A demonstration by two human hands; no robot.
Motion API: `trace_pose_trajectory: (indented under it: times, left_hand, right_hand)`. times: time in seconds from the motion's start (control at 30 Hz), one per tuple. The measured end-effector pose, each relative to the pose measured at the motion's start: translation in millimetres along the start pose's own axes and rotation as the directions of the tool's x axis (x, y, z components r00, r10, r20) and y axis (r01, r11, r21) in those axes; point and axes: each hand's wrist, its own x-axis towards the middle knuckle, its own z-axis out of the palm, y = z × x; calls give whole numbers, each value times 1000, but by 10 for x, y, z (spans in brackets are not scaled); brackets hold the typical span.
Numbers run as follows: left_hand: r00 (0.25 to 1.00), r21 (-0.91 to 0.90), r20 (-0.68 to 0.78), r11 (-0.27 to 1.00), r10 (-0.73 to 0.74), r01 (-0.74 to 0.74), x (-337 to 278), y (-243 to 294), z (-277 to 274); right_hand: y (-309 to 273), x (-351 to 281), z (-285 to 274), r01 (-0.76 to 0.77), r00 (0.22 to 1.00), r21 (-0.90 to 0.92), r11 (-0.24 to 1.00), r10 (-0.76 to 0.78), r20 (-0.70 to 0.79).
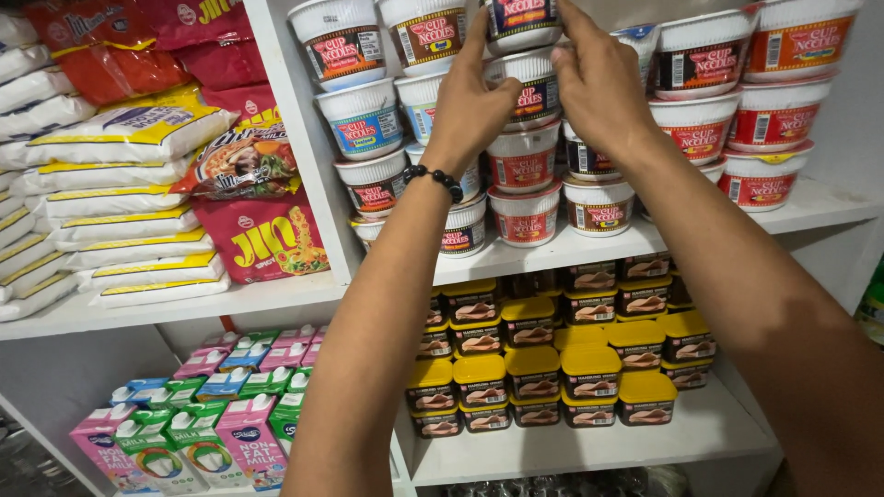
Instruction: Stocking and organizing cup noodles on a grocery store shelf from a basket.
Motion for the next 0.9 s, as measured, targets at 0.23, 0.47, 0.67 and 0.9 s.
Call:
trace_pose_trajectory:
  times: [0.23, 0.47, 0.67, 0.9]
  left_hand:
    - [998, 64, -4, 996, 65, -64, 68, -69, 39]
    - [1000, 22, 28, 1000, -11, 11, 110, -25, 40]
    - [998, -26, 17, 998, 59, -59, 81, -256, 148]
    - [998, -1, -16, 999, 53, -53, -53, -96, 144]
  right_hand:
    - [0, 12, 5, -39, 999, 58, 998, 38, 20]
    - [64, 52, 52, -77, 997, 44, 996, 76, 31]
    - [92, 27, 71, -19, 999, 27, 999, 18, 38]
    - [87, 19, 101, -80, 994, 15, 997, 79, 74]
